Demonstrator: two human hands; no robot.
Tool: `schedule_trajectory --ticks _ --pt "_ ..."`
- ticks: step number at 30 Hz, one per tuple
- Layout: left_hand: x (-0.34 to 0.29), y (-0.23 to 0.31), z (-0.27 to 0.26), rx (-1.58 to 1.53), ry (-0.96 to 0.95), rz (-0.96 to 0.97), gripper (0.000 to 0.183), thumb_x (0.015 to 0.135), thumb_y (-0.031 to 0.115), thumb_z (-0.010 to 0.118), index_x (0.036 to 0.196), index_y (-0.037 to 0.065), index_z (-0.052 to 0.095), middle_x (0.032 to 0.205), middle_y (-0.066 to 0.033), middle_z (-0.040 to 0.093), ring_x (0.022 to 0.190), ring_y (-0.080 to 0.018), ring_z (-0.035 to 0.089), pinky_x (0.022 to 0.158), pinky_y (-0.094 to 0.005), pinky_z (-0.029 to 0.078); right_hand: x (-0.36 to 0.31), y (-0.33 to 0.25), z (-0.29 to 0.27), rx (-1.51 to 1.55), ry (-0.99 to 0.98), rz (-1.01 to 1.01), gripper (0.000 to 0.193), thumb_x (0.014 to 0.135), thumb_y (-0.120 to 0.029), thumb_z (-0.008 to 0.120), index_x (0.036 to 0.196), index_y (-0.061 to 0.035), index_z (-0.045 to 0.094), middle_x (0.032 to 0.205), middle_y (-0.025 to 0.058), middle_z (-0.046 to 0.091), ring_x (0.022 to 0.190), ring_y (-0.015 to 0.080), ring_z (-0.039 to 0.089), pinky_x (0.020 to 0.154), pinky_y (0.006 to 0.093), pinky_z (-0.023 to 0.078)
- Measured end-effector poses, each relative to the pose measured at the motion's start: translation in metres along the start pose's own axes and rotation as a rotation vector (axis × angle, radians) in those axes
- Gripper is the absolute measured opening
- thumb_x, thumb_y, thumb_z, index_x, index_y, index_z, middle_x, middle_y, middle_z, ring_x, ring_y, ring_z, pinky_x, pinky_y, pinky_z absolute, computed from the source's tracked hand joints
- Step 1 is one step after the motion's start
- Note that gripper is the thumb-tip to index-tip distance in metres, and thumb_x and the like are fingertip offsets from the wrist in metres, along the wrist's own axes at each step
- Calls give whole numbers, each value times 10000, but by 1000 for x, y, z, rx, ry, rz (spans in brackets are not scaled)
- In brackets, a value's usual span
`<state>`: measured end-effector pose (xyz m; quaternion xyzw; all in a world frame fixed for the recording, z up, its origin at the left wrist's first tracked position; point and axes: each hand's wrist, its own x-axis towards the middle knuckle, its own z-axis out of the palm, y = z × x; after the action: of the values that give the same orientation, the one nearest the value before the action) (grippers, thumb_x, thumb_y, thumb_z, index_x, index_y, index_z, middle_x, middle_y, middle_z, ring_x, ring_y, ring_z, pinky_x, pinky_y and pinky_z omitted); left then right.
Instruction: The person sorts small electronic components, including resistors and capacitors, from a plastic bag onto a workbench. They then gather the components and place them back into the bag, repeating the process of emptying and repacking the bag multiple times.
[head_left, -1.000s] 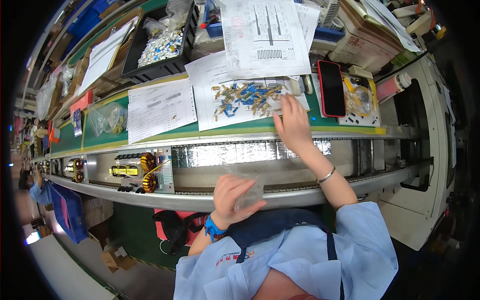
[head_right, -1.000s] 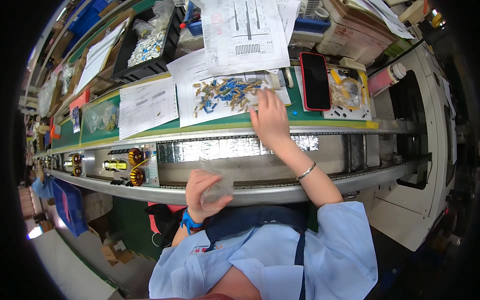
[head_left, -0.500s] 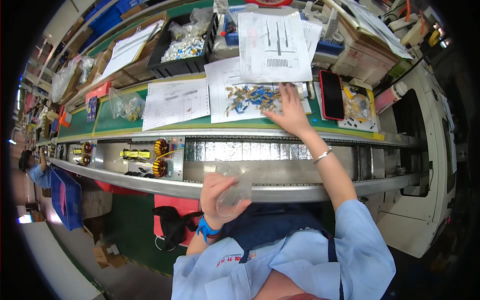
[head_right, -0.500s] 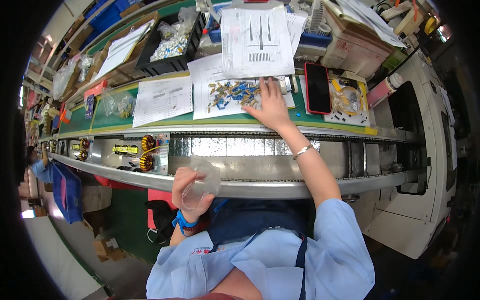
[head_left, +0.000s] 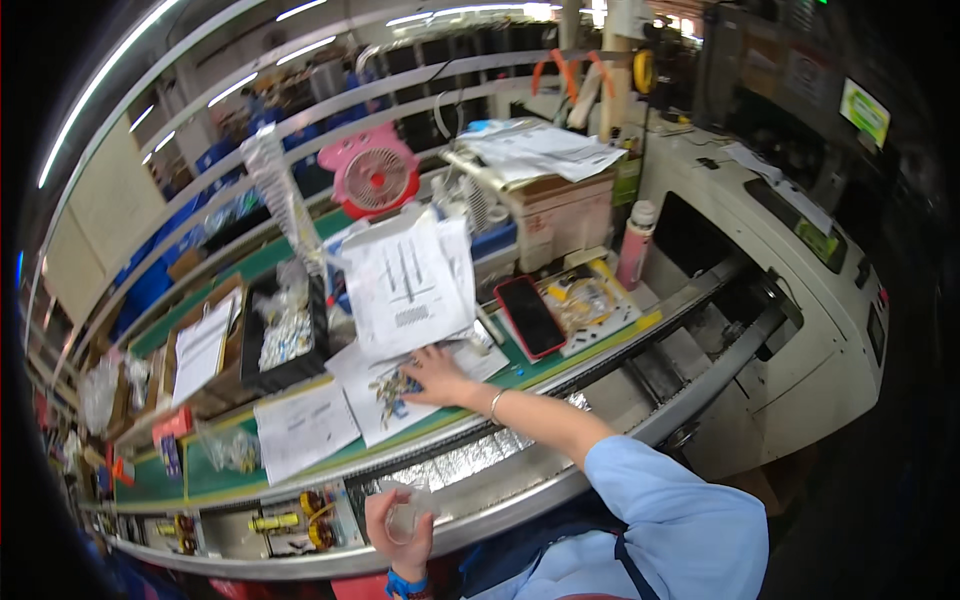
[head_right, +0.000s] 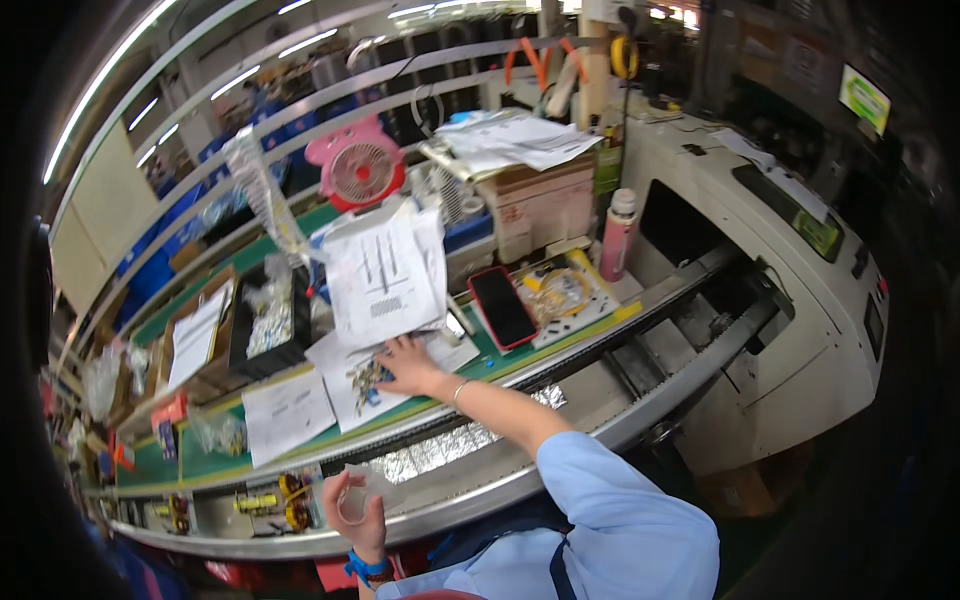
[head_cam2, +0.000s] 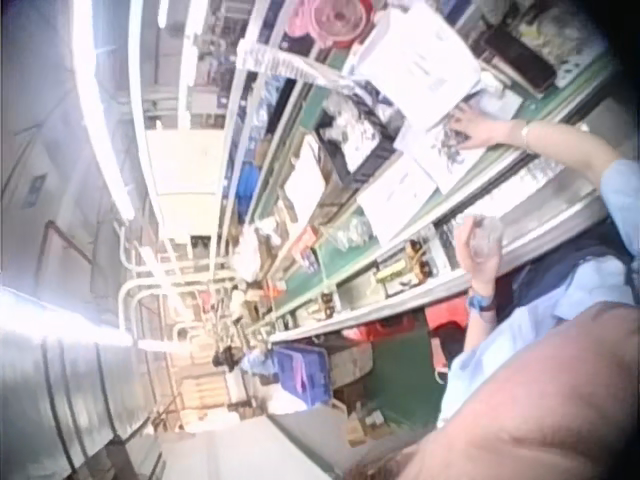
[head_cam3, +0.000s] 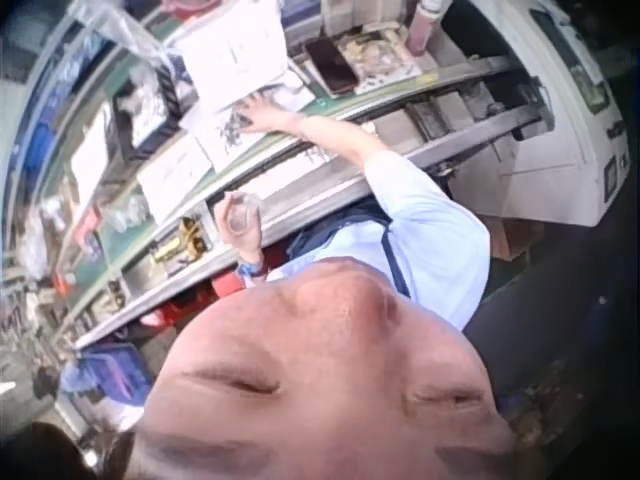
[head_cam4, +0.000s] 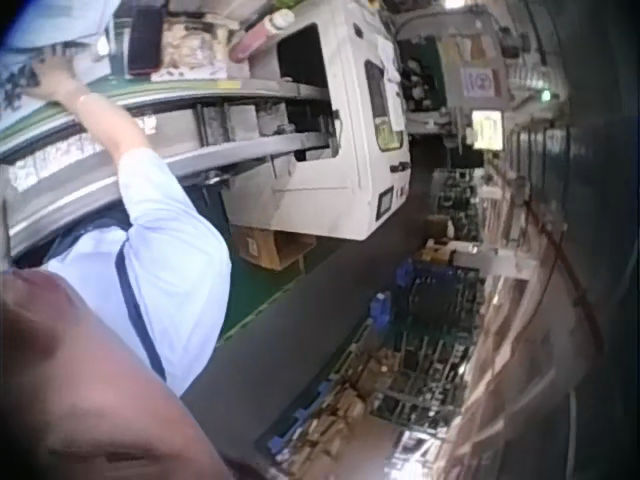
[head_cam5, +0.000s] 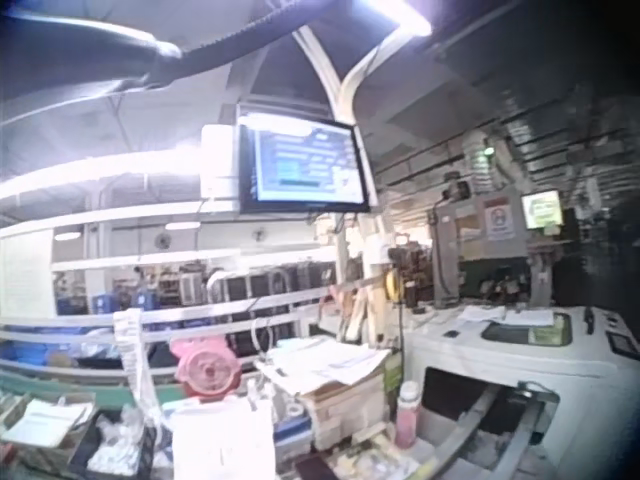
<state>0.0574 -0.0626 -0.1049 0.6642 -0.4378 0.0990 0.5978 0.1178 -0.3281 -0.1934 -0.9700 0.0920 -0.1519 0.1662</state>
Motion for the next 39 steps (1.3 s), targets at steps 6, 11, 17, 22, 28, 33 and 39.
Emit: schedule_trajectory --ticks 6,11,17,22,28,33,39 --pt "39 -12 20 -18 -37 2 511 758 253 697 1144 -13 493 924 -100 537 839 -192 520 780 -315 413 5 6 0 50 60 -82 448 756 -427 610 1066 -107 562 1069 138 459 1052 322 389 841 446 381" --pt "69 -19 27 -45 32 13 509 792 278 672 1155 -24 484 971 -99 533 877 -192 524 814 -320 409 9 4 2 96 55 -108 400 757 -374 614 1032 -89 557 1066 131 458 1043 308 430 821 411 424" --pt "68 -23 26 5 61 74 493 716 192 722 1112 -12 510 894 -117 563 806 -215 535 748 -321 432 9 17 -5 66 66 -176 497 681 -414 650 1000 -41 574 1001 146 567 962 327 514 811 439 414" --pt "35 -24 12 96 40 62 525 664 134 773 1101 -9 519 884 -135 602 770 -237 563 719 -335 441 -6 23 -21 169 119 -64 262 724 -196 634 901 -7 591 892 170 587 860 339 554 783 415 446" --pt "2 -16 14 52 101 41 532 665 176 781 1091 -7 520 871 -124 609 762 -242 567 683 -325 450 8 36 -35 214 109 -244 73 746 -67 592 798 -28 625 825 122 585 818 300 558 737 393 457" --pt "-3 -21 15 76 81 43 535 659 175 784 1090 -4 521 869 -115 613 751 -236 570 671 -327 455 20 30 -20 69 -29 -262 99 750 -56 587 824 -18 642 819 124 588 825 295 561 750 378 453" --pt "-8 -21 17 72 71 22 538 649 149 784 1092 -4 521 872 -113 614 745 -238 570 671 -328 455 25 29 -18 127 -28 -177 106 762 -72 571 822 -16 638 798 131 601 786 296 580 725 378 462"
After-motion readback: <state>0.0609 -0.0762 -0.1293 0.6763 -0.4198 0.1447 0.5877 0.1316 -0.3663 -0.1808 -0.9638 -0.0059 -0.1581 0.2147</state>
